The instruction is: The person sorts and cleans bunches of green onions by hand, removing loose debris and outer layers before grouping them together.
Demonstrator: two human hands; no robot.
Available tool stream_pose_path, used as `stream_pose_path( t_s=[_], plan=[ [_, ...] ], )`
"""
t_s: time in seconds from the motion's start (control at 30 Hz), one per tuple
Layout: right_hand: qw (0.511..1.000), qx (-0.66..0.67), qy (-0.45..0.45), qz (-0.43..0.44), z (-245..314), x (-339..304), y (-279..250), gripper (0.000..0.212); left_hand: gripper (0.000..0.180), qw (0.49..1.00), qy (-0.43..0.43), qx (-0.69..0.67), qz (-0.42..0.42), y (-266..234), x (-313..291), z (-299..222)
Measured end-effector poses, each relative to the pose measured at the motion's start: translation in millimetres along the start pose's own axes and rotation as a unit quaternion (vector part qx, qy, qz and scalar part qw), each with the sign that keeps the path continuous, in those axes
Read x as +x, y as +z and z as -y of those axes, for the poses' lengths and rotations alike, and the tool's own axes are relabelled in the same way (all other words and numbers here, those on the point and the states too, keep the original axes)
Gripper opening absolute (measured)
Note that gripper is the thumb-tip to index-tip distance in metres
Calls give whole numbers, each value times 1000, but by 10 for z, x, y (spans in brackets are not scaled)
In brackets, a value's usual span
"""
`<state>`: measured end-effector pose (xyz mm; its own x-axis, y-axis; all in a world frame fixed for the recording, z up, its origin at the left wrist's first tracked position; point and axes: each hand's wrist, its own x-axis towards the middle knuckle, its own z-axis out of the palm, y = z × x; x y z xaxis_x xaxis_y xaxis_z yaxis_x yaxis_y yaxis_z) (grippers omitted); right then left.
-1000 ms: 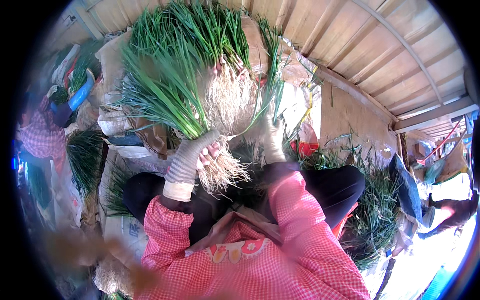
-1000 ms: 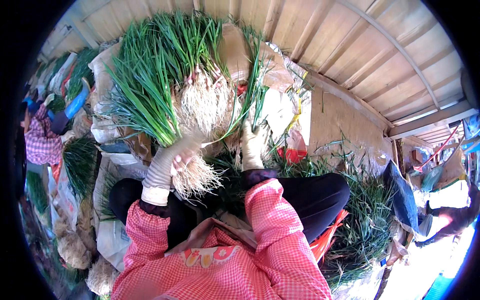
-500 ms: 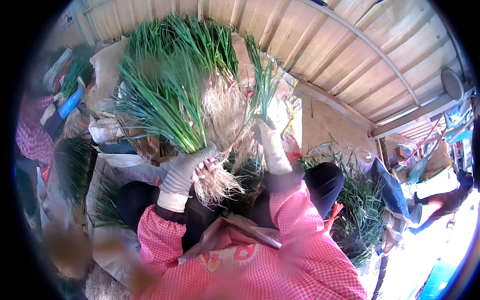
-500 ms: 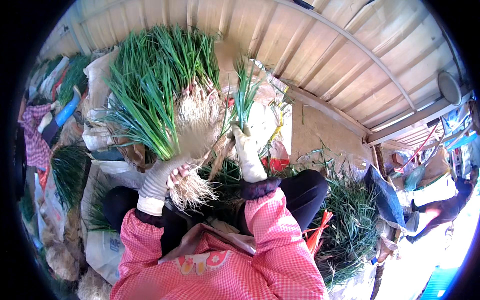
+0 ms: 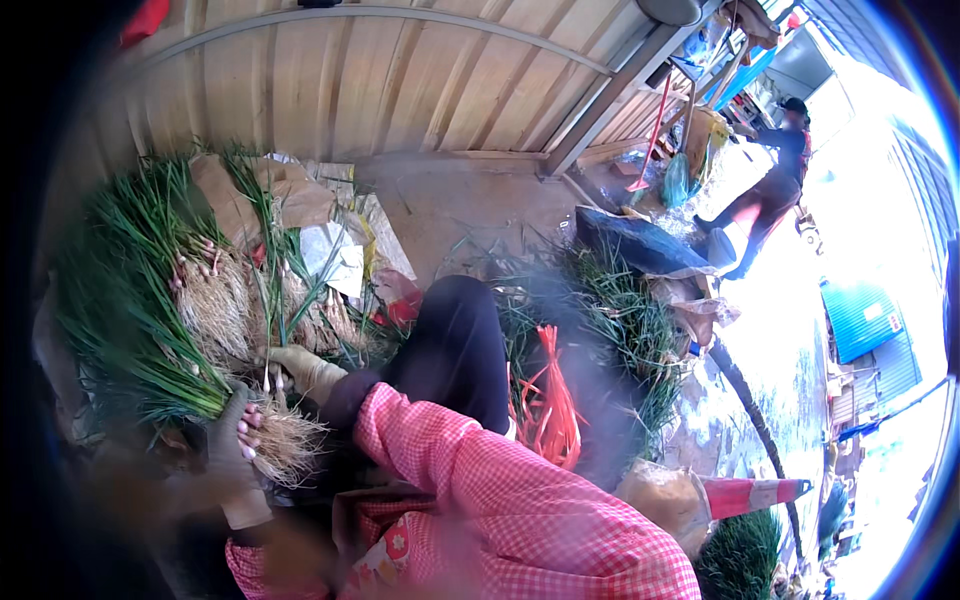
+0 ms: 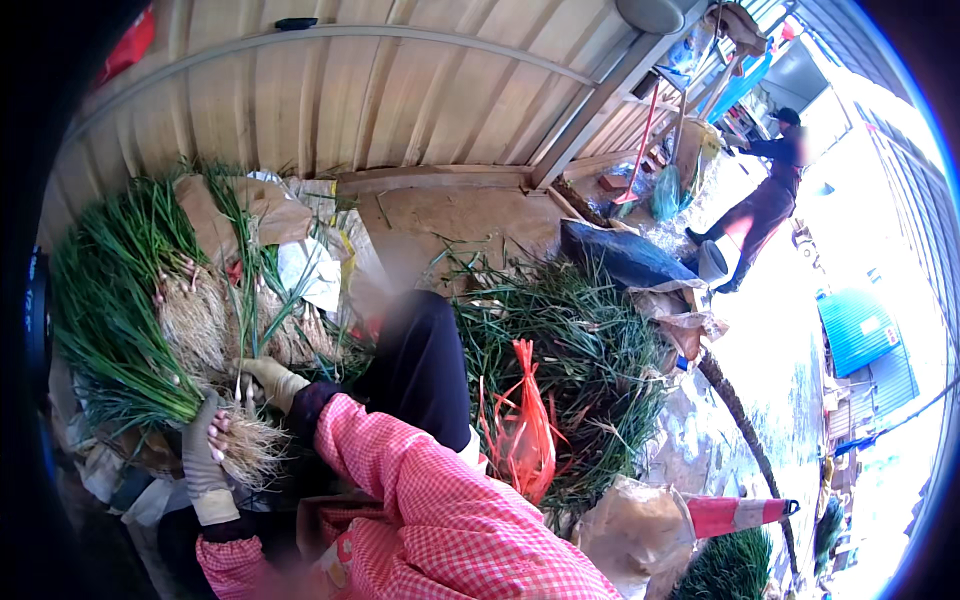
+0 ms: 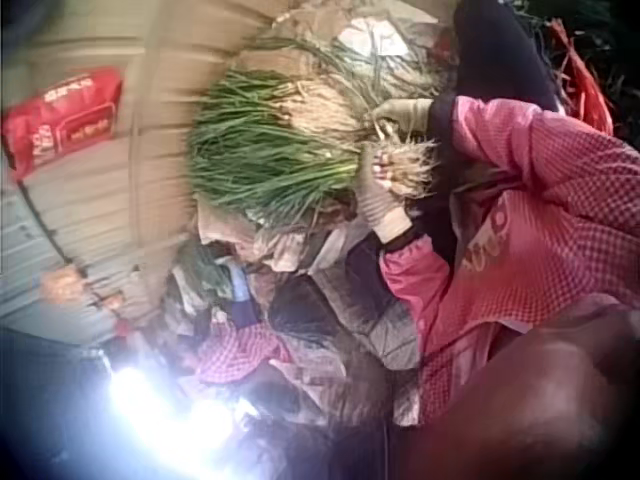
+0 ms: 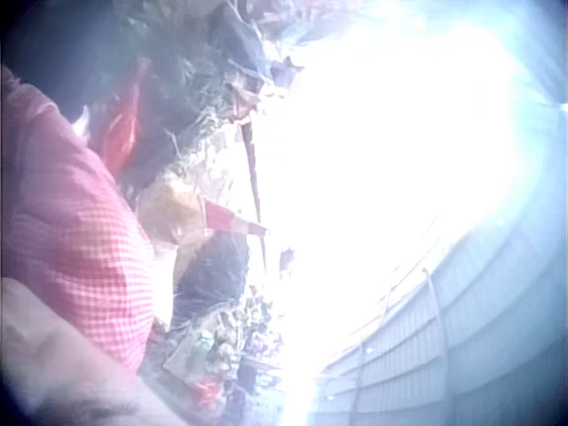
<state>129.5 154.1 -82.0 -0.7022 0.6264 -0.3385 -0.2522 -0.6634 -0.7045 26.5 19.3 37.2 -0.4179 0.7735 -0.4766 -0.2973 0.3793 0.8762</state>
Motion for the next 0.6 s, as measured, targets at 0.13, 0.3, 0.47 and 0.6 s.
stream_pose_path(
  t_s=[0.13, 0.3, 0.47, 0.6],
  plan=[
    [997, 76, -22, -6, 282, 24, 84, 24, 33, 1000, -1, -11, 1, -90, -50, -33],
    [962, 244, -35, 117, 758, -394, 331, 29, 30, 999, -30, -19, -7, -195, 64, 96],
    [988, 151, -33, -6, 977, -536, 228, 22, 26, 985, -83, -140, 65, -296, 392, 375],
    [942, -155, -287, -85, 1392, -671, 716, 18, 33, 973, 3, -190, 133, -444, 497, 716]
  ],
)
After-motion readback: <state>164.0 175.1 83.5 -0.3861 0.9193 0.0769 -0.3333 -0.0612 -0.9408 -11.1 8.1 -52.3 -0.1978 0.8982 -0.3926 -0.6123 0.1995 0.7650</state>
